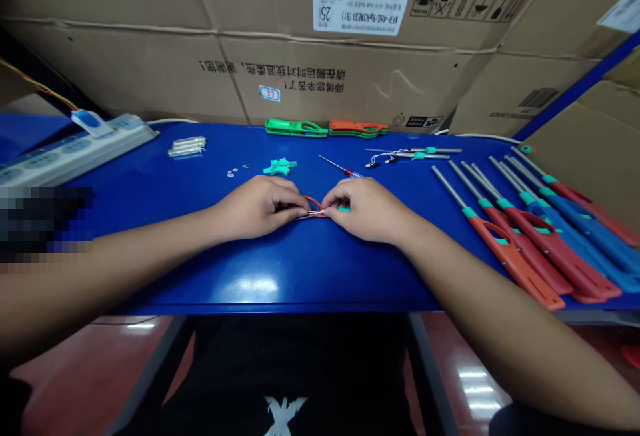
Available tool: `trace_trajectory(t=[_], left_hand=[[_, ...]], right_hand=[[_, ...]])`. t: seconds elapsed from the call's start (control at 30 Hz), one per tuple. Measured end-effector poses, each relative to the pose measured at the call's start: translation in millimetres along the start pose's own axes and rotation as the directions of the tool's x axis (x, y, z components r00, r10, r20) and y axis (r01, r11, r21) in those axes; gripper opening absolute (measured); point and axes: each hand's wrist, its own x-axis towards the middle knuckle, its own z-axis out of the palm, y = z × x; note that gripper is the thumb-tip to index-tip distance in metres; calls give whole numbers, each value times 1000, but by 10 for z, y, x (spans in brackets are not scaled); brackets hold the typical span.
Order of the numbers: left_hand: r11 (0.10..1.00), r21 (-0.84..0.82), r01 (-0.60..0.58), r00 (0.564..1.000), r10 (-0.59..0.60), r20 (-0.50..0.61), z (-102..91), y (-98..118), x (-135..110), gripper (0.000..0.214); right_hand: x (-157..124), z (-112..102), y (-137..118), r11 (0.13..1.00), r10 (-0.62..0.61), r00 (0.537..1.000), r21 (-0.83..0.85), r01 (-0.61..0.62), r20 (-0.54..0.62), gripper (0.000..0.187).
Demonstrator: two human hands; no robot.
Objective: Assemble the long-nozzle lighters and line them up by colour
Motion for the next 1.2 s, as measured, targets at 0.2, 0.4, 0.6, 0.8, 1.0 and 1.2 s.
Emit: trace_trajectory(t=[0.2, 0.4, 0.6, 0.8, 1.0, 1.2], left_hand=[[1000, 23, -8, 1000, 9, -11, 34, 13, 13, 22], [999, 45, 16, 1000, -15, -8, 46, 39, 30, 23], [1000, 12, 3, 1000, -3, 0, -187, 21, -55, 22], [998, 51, -34, 998, 32, 51, -479, -130, -130, 19], [998, -34, -53, 991, 57, 121, -368, -177, -107, 17], [996, -24, -84, 989, 87, 119, -321, -173, -149, 17]], right_hand=[[10, -14, -18, 998, 57, 998, -26, -57, 1, 11], [61, -19, -31, 989, 146, 989, -14, -145, 34, 5], [15, -29, -3, 999, 51, 997, -2, -51, 55, 8], [-2, 13, -69, 998, -68, 991, -18, 67, -115, 18], [90, 201, -183, 977, -189, 980, -110, 182, -56, 23], [77, 270, -198, 964, -216, 975, -171, 205, -50, 24]])
